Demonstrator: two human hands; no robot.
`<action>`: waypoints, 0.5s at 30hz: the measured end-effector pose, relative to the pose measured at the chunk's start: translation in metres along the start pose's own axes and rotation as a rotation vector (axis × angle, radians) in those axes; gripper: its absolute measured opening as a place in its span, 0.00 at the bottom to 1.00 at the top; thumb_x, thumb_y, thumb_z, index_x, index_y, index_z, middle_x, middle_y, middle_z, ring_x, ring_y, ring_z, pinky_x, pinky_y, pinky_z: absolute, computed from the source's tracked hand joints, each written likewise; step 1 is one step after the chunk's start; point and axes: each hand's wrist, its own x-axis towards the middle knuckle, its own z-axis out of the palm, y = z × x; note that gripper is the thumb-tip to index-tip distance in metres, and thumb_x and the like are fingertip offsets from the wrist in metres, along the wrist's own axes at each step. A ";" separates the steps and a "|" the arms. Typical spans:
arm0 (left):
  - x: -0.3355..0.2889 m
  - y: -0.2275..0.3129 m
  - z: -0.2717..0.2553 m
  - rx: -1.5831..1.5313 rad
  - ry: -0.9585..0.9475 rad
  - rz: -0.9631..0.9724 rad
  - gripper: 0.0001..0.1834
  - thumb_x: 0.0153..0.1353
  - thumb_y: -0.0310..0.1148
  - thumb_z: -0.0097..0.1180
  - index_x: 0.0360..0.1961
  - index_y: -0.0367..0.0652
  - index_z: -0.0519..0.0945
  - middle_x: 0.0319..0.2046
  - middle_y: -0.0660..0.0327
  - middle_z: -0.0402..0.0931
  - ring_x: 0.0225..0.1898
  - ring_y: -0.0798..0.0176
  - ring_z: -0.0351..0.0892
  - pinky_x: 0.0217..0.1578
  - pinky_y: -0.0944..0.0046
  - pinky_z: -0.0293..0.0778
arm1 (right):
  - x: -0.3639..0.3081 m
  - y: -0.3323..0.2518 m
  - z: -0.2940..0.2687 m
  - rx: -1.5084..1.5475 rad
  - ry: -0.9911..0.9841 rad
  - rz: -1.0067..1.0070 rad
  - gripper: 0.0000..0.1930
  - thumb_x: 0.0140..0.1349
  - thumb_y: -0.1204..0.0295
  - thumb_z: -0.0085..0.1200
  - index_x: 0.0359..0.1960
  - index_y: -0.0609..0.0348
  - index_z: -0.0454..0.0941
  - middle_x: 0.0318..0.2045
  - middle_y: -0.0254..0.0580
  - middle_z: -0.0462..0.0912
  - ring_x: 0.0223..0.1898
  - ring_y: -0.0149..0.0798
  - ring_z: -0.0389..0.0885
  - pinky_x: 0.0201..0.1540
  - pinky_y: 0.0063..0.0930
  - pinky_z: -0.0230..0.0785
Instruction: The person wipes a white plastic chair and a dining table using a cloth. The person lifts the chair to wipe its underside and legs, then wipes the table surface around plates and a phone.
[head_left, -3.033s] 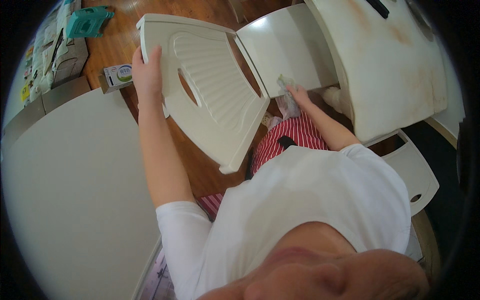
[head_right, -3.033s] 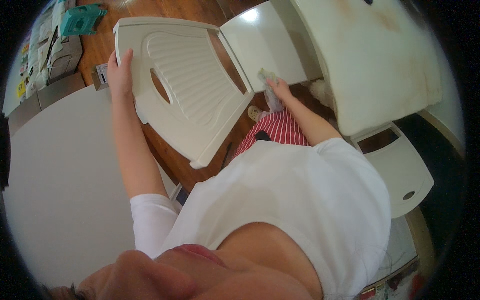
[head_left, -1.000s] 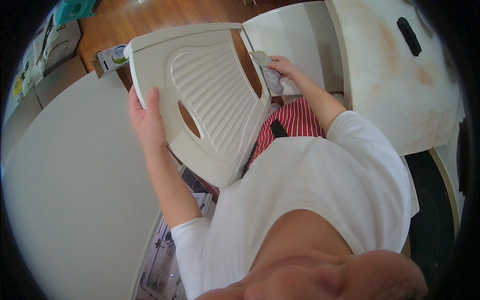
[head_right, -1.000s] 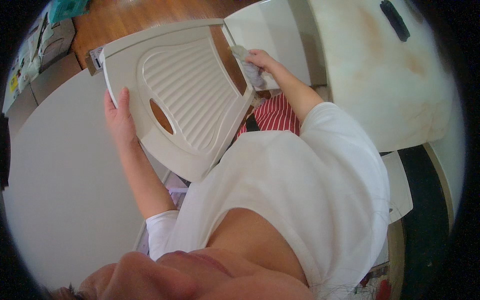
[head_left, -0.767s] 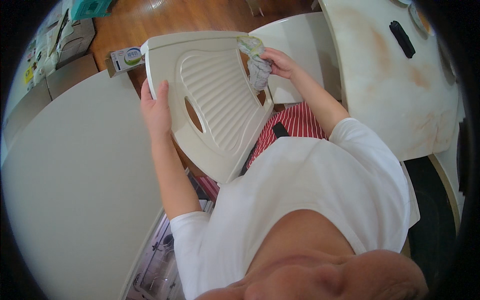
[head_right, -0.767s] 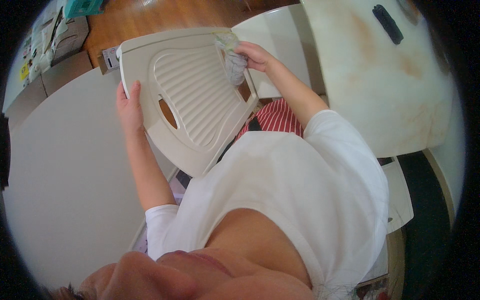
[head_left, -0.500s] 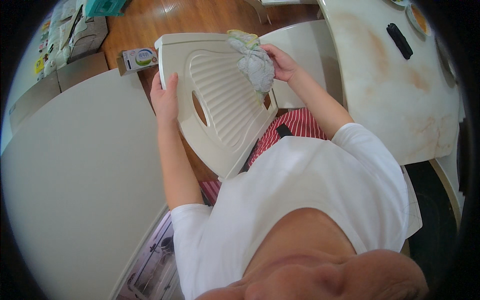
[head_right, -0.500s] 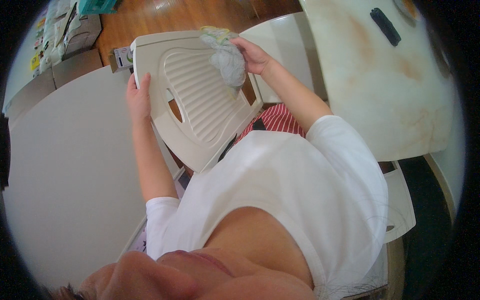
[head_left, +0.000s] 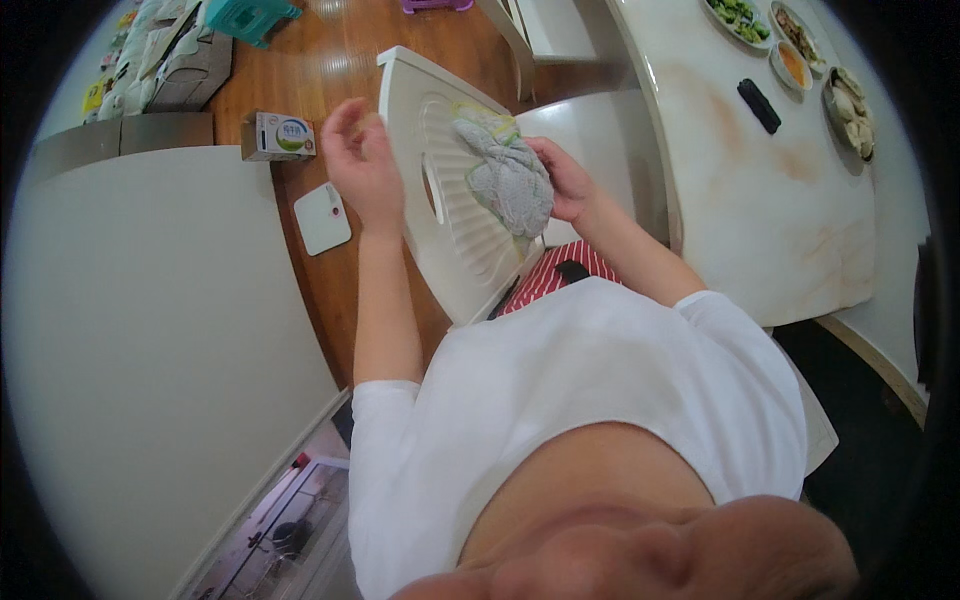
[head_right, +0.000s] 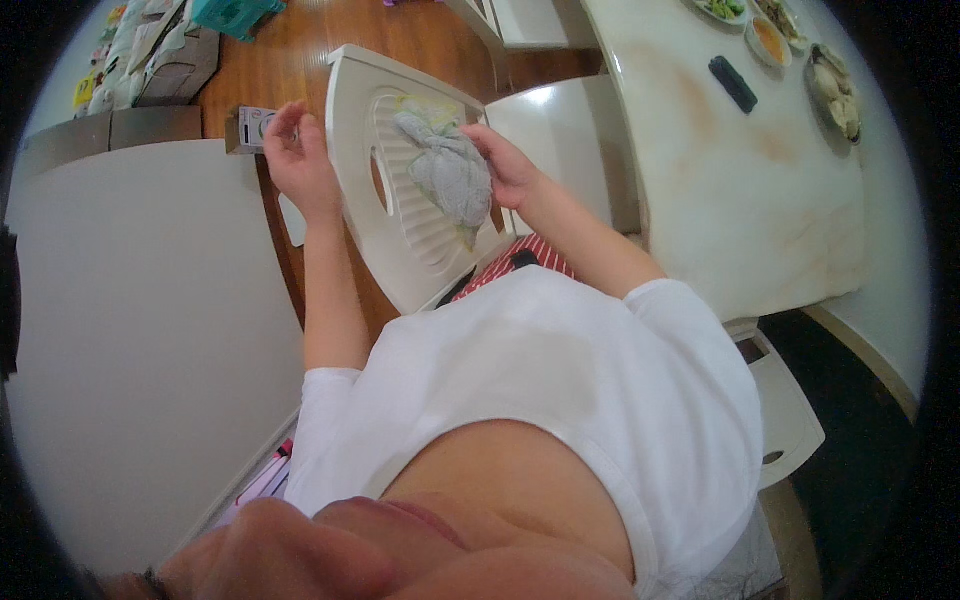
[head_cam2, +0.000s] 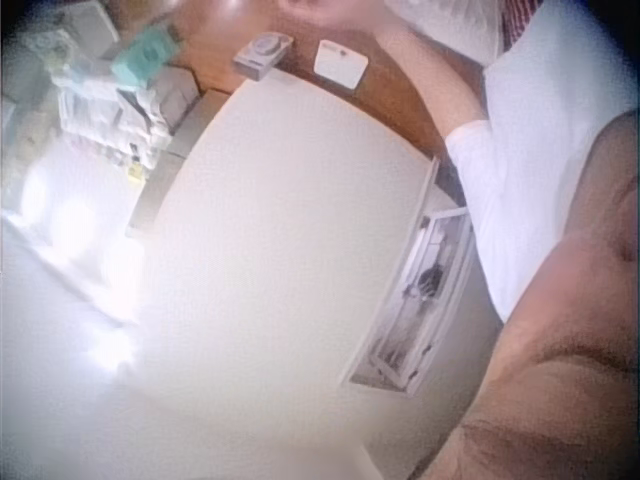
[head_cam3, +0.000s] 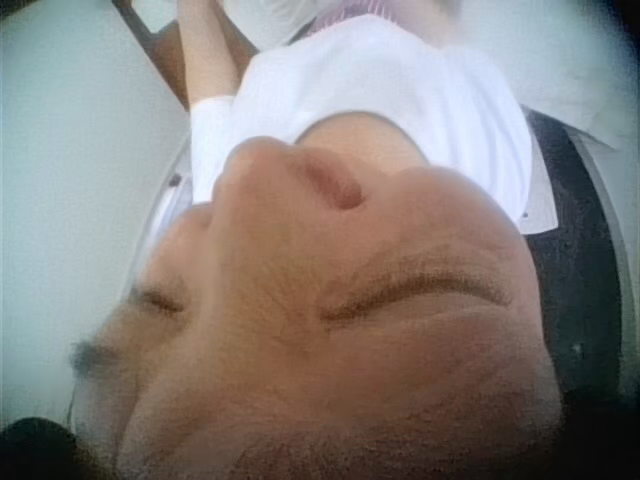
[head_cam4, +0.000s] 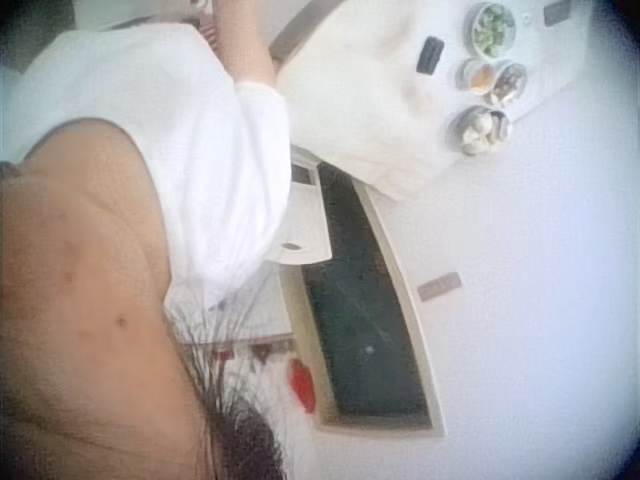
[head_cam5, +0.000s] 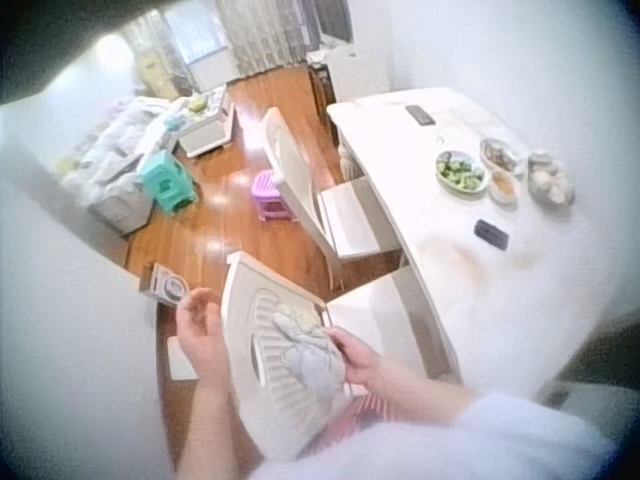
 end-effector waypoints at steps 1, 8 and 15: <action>-0.011 0.012 -0.003 0.001 -0.064 0.043 0.21 0.61 0.27 0.57 0.55 0.39 0.70 0.51 0.59 0.72 0.54 0.64 0.70 0.53 0.65 0.68 | -0.001 0.005 0.009 -0.024 0.027 -0.010 0.19 0.68 0.62 0.44 0.53 0.62 0.73 0.49 0.42 0.80 0.50 0.39 0.79 0.56 0.36 0.70; -0.089 0.051 -0.036 0.244 -0.471 0.206 0.37 0.44 0.27 0.66 0.60 0.44 0.69 0.63 0.51 0.58 0.64 0.48 0.57 0.64 0.52 0.55 | -0.011 0.062 0.093 -0.387 0.049 -0.017 0.19 0.71 0.63 0.42 0.60 0.55 0.64 0.56 0.38 0.72 0.54 0.36 0.74 0.59 0.36 0.67; -0.122 0.030 -0.084 -0.013 -0.099 0.132 0.31 0.44 0.20 0.60 0.55 0.41 0.72 0.54 0.54 0.68 0.56 0.54 0.69 0.58 0.60 0.64 | -0.018 0.089 0.114 -0.594 0.046 0.101 0.20 0.69 0.67 0.46 0.62 0.56 0.65 0.54 0.39 0.75 0.51 0.33 0.77 0.48 0.29 0.74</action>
